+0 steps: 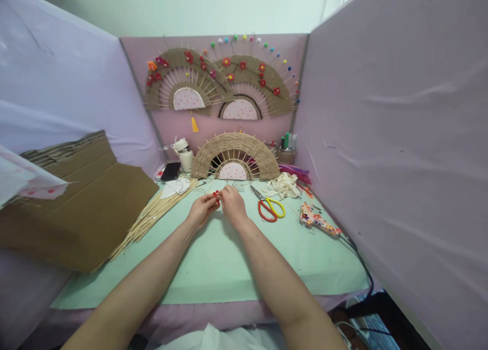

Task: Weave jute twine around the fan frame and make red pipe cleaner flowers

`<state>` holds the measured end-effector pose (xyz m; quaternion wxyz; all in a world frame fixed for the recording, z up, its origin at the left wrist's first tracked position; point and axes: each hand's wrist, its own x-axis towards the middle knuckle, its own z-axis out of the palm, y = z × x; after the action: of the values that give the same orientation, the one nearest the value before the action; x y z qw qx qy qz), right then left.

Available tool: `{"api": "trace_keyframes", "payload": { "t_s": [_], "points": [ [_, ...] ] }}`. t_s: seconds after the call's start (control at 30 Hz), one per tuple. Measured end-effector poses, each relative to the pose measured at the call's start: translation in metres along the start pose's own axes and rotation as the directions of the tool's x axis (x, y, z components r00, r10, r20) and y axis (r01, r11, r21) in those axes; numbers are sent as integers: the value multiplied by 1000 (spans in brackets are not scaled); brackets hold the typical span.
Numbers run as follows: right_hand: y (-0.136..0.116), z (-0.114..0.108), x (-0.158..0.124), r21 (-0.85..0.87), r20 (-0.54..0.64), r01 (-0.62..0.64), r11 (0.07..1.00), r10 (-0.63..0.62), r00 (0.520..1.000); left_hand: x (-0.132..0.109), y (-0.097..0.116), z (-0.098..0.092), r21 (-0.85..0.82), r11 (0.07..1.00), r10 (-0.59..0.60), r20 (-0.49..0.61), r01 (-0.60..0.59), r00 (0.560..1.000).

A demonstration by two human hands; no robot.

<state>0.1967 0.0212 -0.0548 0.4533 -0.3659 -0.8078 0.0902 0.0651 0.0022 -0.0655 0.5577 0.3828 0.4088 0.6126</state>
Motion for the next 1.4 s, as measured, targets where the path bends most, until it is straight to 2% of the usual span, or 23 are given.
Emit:
{"api": "trace_keyframes", "payload": {
  "t_s": [0.2,0.27,0.4,0.5,0.57,0.7,0.83,0.93,1.13,1.23,1.3,1.4],
  "points": [
    [-2,0,0,168,-151,-31,985,57,987,8,5,-8,-87,990,106,-86,-113,991],
    [-4,1,0,229,-156,-61,971,99,983,9,7,-12,-76,990,116,-87,-122,989],
    [-8,3,2,423,-65,-232,876,285,956,10,8,-14,-44,992,118,-78,-122,990],
    [-9,3,4,551,72,-398,734,433,899,10,7,-13,-29,993,113,-60,-115,992],
    [-9,2,5,593,144,-463,658,479,866,9,6,-12,-13,994,105,-45,-106,993],
    [-9,-1,6,625,204,-507,594,502,840,8,4,-12,17,995,103,-8,-103,995],
    [-11,-2,5,621,216,-548,560,549,807,8,2,-11,71,990,122,32,-124,992],
    [-11,-2,4,621,233,-560,548,553,800,9,-1,-12,151,975,156,51,-162,987],
    [-7,1,5,535,167,-539,651,543,823,11,-5,-13,398,869,291,71,-295,954],
    [-5,3,5,486,141,-542,686,550,823,10,-5,-13,469,828,318,57,-307,946],
    [-3,4,4,513,167,-559,651,563,809,10,-5,-13,446,851,291,37,-277,956],
    [0,4,4,629,271,-593,503,573,773,10,-5,-14,254,955,152,19,-152,988]
  ]
}}
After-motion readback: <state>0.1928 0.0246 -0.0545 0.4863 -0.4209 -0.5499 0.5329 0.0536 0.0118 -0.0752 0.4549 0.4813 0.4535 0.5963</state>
